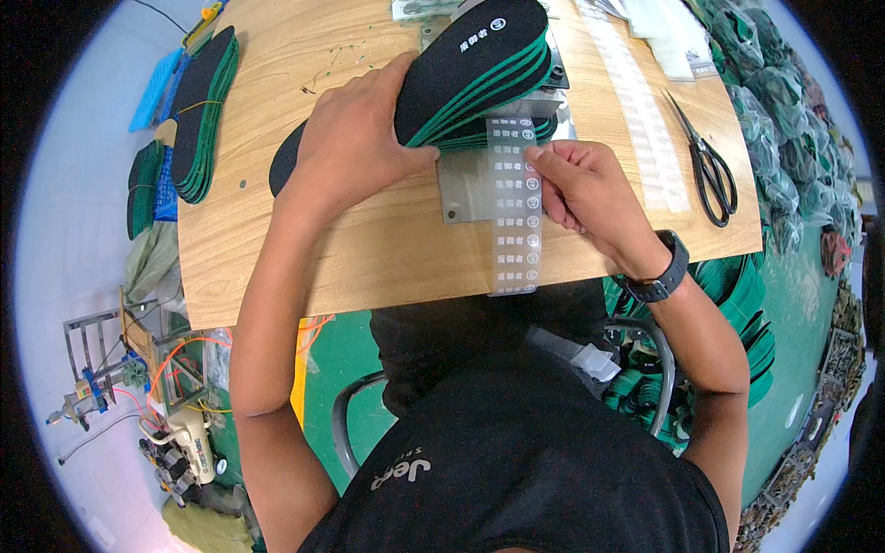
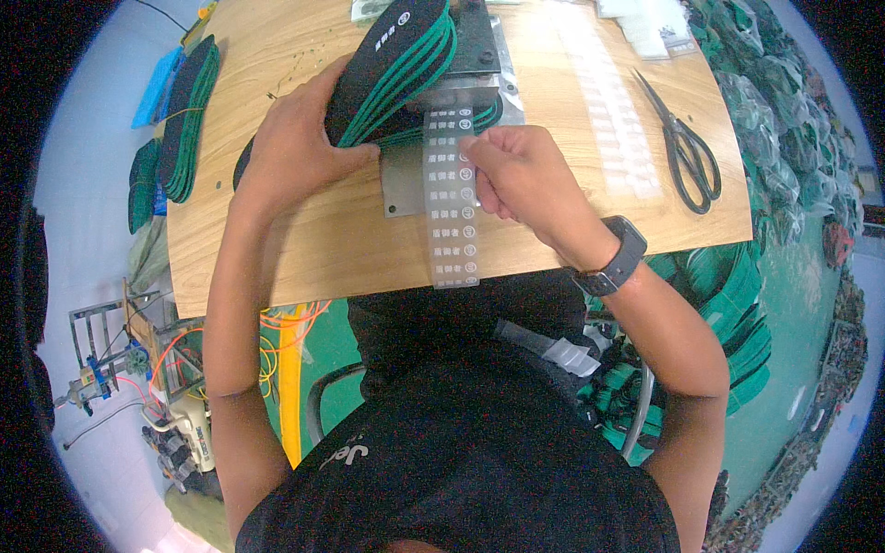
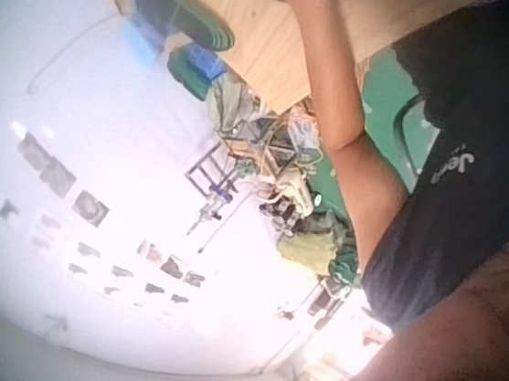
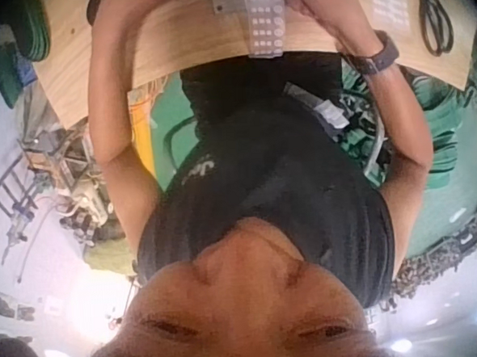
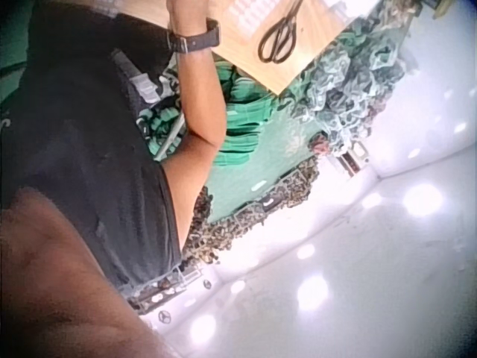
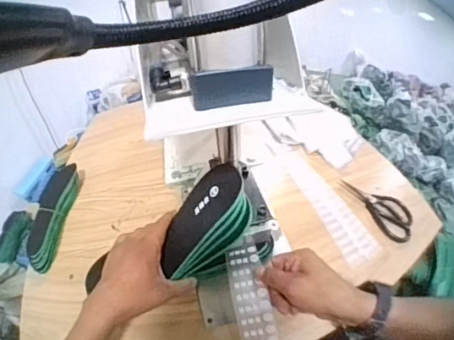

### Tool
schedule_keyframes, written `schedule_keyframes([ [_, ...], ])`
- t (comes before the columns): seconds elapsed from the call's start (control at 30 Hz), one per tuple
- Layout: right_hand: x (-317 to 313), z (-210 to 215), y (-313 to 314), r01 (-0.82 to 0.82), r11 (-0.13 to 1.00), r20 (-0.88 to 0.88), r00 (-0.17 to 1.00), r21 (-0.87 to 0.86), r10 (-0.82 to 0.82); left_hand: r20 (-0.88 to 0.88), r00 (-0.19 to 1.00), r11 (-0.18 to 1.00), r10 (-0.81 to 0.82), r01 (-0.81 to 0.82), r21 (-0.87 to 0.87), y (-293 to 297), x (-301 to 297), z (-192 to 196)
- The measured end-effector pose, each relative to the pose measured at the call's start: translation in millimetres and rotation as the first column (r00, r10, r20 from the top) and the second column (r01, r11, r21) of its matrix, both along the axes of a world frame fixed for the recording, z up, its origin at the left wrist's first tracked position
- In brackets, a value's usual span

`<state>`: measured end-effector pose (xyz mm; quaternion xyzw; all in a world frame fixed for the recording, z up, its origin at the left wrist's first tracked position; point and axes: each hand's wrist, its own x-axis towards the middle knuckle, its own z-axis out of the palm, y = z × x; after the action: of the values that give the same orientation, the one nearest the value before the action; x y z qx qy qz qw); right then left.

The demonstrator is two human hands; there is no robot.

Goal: The person picks up stacks of green shoe insoles, cuts small circular labels from a plastic sheet using shears, and applies the labels to the top insole of each stack before securing them with a rubber band.

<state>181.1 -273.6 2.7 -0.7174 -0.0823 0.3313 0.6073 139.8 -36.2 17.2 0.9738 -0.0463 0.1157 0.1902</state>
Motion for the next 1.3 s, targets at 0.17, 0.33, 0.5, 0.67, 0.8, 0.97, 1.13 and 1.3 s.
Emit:
schedule_keyframes([
  [0.17, -5, 3, 1, 0.012, 1.000, 0.010, 1.000, 0.028, -0.012, -0.012, 0.999, 0.999, 0.030, -0.030, 0.011, -3, 0, 1],
  [0.33, -22, 0, -6, -0.121, 0.991, 0.323, 0.941, 0.051, 0.098, -0.061, 0.998, 0.995, 0.014, -0.020, -0.100, -2, -5, 10],
  [0.5, -57, 14, -13, -0.257, 0.966, 0.143, 0.957, 0.008, 0.254, -0.128, 0.991, 0.967, 0.045, -0.076, -0.244, 3, -4, 14],
  [0.67, -14, 5, 1, -0.081, 0.995, 0.082, 0.993, -0.064, 0.086, -0.032, 0.995, 0.773, 0.098, -0.096, -0.627, 20, -14, 8],
  [0.8, 10, -2, -1, -0.019, 0.999, -0.026, 0.999, 0.027, 0.020, -0.025, 0.987, 0.682, 0.162, -0.130, -0.720, 25, -19, 10],
  [0.97, 10, -1, 1, -0.009, 1.000, -0.030, 0.999, -0.021, 0.008, 0.083, 0.980, 0.655, 0.178, -0.055, -0.754, 28, -20, 5],
  [1.13, 8, 1, 3, 0.011, 0.999, -0.016, 1.000, -0.034, -0.012, 0.079, 0.979, 0.709, 0.187, -0.079, -0.701, 32, -19, 2],
  [1.3, 9, 6, 2, 0.007, 0.998, -0.043, 0.999, -0.054, -0.009, 0.074, 0.980, 0.718, 0.183, -0.082, -0.691, 31, -20, 1],
])
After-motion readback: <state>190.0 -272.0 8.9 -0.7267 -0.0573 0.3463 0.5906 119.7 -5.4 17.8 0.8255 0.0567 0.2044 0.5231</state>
